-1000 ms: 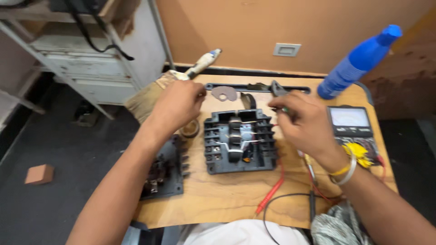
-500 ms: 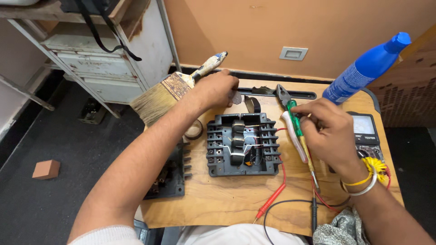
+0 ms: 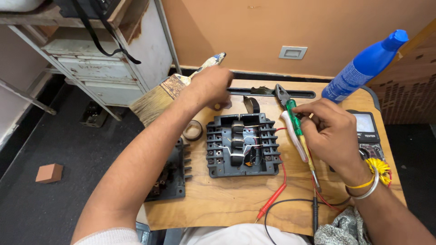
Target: The person cleans small metal components with a cloth, places them into a black electrical contactor housing, and uses a screwdriver to secure internal parts.
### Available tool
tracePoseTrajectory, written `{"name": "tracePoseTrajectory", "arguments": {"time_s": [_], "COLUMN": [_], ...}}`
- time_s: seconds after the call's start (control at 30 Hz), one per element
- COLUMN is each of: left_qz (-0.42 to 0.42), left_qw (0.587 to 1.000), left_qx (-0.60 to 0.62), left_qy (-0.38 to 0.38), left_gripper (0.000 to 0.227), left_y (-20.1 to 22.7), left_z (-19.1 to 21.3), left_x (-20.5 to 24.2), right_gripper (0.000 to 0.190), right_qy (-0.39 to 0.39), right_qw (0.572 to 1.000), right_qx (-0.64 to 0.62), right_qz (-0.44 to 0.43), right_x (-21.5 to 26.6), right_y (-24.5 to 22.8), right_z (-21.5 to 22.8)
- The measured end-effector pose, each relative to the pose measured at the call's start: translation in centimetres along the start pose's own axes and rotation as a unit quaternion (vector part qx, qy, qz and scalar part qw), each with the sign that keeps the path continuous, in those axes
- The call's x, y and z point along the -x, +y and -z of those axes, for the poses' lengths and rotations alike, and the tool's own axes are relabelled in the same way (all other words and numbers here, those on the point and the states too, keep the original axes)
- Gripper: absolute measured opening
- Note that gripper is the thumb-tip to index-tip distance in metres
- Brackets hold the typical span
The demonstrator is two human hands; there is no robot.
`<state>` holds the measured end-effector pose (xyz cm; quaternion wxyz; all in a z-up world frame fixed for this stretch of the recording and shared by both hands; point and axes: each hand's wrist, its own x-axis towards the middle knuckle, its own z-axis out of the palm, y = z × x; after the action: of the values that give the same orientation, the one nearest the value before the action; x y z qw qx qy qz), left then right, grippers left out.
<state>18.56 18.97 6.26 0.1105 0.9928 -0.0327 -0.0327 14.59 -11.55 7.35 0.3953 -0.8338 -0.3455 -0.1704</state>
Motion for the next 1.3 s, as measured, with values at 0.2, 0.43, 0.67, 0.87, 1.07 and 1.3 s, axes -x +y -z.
{"name": "tracePoseTrajectory", "arguments": {"time_s": [0.2,0.43,0.67,0.87,1.07,1.3], "left_qz": [-0.06,-0.135,-0.167,-0.192,-0.249,0.073], "left_qw": [0.987,0.986,0.982,0.971,0.903,0.93], "left_qx": [0.144,0.098,0.084,0.11,0.16,0.16], "left_qy": [0.034,0.021,0.028,0.091,0.312,0.322], "left_gripper": [0.024,0.029,0.018,0.036,0.009,0.039], "left_y": [3.4,3.6,2.7,1.5,-4.4,-7.4], "left_z": [-0.1,-2.8,-2.8,-1.7,2.6,4.8], "left_x": [-3.2,-7.3,-6.7,-3.8,4.4,20.6], "right_gripper": [0.022,0.021,0.024,0.021,0.02,0.021], "right_qy": [0.013,0.005,0.006,-0.006,-0.032,-0.116], "right_qw": [1.0,1.0,0.999,0.999,0.999,0.973], "right_qx": [0.009,0.01,0.029,0.008,0.006,0.078], "right_qz": [0.011,0.014,0.015,0.038,-0.016,-0.183], "right_x": [0.0,0.2,0.5,1.0,3.2,11.0], "right_y": [0.0,0.0,-0.1,1.1,6.8,11.6], "right_z": [0.1,0.2,0.3,1.0,4.1,7.8]}}
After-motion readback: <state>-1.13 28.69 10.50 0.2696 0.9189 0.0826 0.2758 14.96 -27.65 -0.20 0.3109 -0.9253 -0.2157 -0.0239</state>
